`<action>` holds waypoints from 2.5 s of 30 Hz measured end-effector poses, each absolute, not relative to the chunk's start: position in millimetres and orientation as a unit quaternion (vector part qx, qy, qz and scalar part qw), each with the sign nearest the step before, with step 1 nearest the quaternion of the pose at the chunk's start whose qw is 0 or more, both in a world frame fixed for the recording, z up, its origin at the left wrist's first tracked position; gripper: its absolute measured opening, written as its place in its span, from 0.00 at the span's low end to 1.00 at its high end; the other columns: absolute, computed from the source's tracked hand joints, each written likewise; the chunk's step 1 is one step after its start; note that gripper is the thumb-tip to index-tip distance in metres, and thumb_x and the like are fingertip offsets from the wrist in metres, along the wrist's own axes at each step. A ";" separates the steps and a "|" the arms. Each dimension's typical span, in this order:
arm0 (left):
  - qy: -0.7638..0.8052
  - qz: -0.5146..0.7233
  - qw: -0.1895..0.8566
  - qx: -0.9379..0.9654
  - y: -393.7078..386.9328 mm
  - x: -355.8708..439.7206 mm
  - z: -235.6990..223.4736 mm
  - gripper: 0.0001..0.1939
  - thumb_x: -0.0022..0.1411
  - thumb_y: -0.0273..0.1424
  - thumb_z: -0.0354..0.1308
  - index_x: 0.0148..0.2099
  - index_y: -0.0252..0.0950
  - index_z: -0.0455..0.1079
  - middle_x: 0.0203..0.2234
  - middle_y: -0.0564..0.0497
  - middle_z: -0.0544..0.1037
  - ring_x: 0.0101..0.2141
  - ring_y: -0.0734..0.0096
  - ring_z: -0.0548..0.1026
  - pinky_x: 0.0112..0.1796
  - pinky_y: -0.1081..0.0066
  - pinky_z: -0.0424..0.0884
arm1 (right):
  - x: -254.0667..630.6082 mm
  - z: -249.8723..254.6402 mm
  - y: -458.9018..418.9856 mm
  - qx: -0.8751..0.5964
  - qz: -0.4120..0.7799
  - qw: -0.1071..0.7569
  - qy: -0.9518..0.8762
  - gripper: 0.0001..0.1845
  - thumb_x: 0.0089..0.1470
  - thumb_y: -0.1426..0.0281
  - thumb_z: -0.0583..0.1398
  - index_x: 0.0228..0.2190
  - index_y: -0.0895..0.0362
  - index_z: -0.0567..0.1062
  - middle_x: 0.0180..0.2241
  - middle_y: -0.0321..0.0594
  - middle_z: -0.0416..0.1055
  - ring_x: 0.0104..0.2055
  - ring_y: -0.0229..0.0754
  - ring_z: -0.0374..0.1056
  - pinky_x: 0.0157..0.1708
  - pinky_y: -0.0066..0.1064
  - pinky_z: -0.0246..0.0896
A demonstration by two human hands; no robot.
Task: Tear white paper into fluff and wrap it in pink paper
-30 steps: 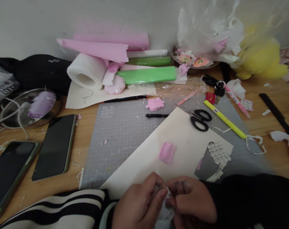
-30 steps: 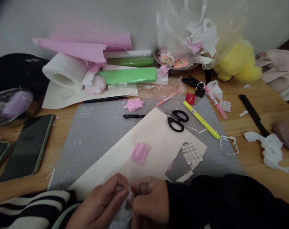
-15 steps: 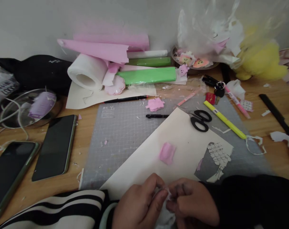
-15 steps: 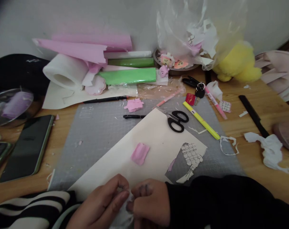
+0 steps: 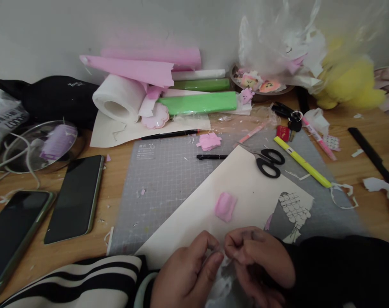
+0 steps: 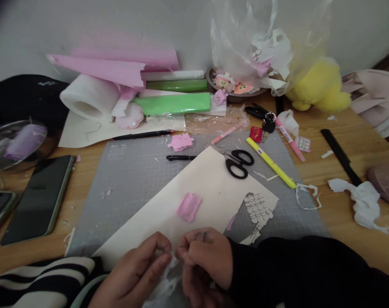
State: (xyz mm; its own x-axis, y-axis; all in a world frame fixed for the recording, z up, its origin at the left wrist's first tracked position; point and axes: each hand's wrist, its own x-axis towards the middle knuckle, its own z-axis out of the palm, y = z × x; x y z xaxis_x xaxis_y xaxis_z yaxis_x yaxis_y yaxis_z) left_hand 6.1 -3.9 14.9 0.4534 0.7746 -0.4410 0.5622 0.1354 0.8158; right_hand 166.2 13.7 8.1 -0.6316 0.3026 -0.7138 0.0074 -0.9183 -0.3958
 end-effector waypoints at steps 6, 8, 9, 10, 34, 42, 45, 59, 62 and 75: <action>0.520 0.105 0.541 0.653 -4.0 7.3 15.8 0.10 0.59 0.34 0.40 0.31 0.37 0.59 0.17 0.56 0.65 0.20 0.75 0.63 0.22 0.77 0.58 | 170.9 3.1 16.7 -0.367 0.911 0.136 -0.134 0.07 0.36 0.67 0.49 0.22 0.56 0.54 0.07 0.31 0.62 0.04 0.33 0.54 0.01 0.17 0.42; 0.519 0.109 0.545 0.649 -4.4 7.3 16.3 0.09 0.58 0.34 0.41 0.30 0.37 0.59 0.16 0.56 0.64 0.19 0.75 0.63 0.22 0.77 0.57 | 170.7 2.5 17.8 -0.367 0.906 0.163 -0.134 0.09 0.36 0.66 0.49 0.22 0.55 0.53 0.06 0.29 0.61 0.04 0.33 0.53 0.02 0.17 0.42; 0.519 0.111 0.548 0.646 -4.6 7.1 16.5 0.09 0.58 0.34 0.41 0.30 0.37 0.58 0.16 0.57 0.64 0.19 0.76 0.63 0.22 0.78 0.57 | 170.4 2.8 18.1 -0.369 0.902 0.177 -0.136 0.09 0.37 0.66 0.50 0.22 0.55 0.53 0.06 0.28 0.60 0.04 0.33 0.52 0.02 0.17 0.41; 0.519 0.112 0.551 0.643 -4.9 6.9 16.7 0.09 0.59 0.34 0.41 0.30 0.37 0.58 0.16 0.57 0.63 0.19 0.76 0.62 0.22 0.78 0.57 | 170.0 3.6 18.3 -0.376 0.897 0.188 -0.138 0.09 0.37 0.65 0.50 0.22 0.55 0.53 0.05 0.27 0.59 0.04 0.32 0.51 0.02 0.17 0.41; 0.505 0.136 0.595 0.610 -2.5 6.6 12.6 0.10 0.59 0.36 0.38 0.30 0.37 0.56 0.17 0.56 0.65 0.19 0.76 0.61 0.21 0.77 0.57 | 165.9 9.5 8.8 -0.426 0.873 0.044 -0.232 0.07 0.42 0.68 0.52 0.22 0.59 0.62 0.08 0.28 0.61 0.05 0.26 0.48 0.05 0.17 0.41; 0.501 0.137 0.590 0.618 -1.6 5.7 11.9 0.10 0.59 0.35 0.39 0.30 0.37 0.56 0.16 0.57 0.61 0.19 0.76 0.60 0.21 0.78 0.57 | 169.0 5.6 11.1 -0.370 0.906 0.130 -0.161 0.07 0.39 0.67 0.52 0.20 0.58 0.59 0.06 0.28 0.60 0.03 0.29 0.48 0.02 0.17 0.39; 0.514 0.151 0.582 0.612 -3.0 7.5 12.4 0.09 0.59 0.33 0.40 0.29 0.37 0.56 0.15 0.58 0.60 0.18 0.77 0.59 0.21 0.78 0.56 | 171.7 3.2 14.1 -0.362 0.905 0.171 -0.144 0.09 0.40 0.66 0.53 0.18 0.58 0.59 0.06 0.27 0.58 0.04 0.29 0.47 0.02 0.17 0.38; 0.507 0.169 0.579 0.615 -3.1 8.0 16.0 0.09 0.59 0.33 0.40 0.29 0.37 0.57 0.20 0.55 0.66 0.22 0.76 0.65 0.25 0.77 0.60 | 160.7 3.9 -3.0 -0.462 0.828 0.105 -0.300 0.07 0.40 0.71 0.55 0.25 0.59 0.61 0.09 0.26 0.60 0.07 0.26 0.51 0.07 0.16 0.45; 0.514 0.159 0.567 0.624 -4.2 7.8 14.3 0.09 0.59 0.33 0.40 0.29 0.37 0.57 0.19 0.56 0.66 0.22 0.76 0.64 0.24 0.77 0.59 | 156.3 3.9 -7.6 -0.534 0.755 0.074 -0.374 0.06 0.38 0.74 0.56 0.18 0.60 0.61 0.09 0.25 0.56 0.09 0.23 0.49 0.09 0.15 0.43; 0.488 0.114 0.564 0.656 -3.1 6.7 13.1 0.10 0.59 0.34 0.39 0.31 0.37 0.57 0.19 0.54 0.69 0.22 0.74 0.68 0.23 0.77 0.61 | 165.0 16.0 8.5 -0.451 0.838 -0.004 -0.306 0.04 0.42 0.72 0.54 0.25 0.60 0.63 0.08 0.24 0.58 0.06 0.25 0.49 0.06 0.15 0.44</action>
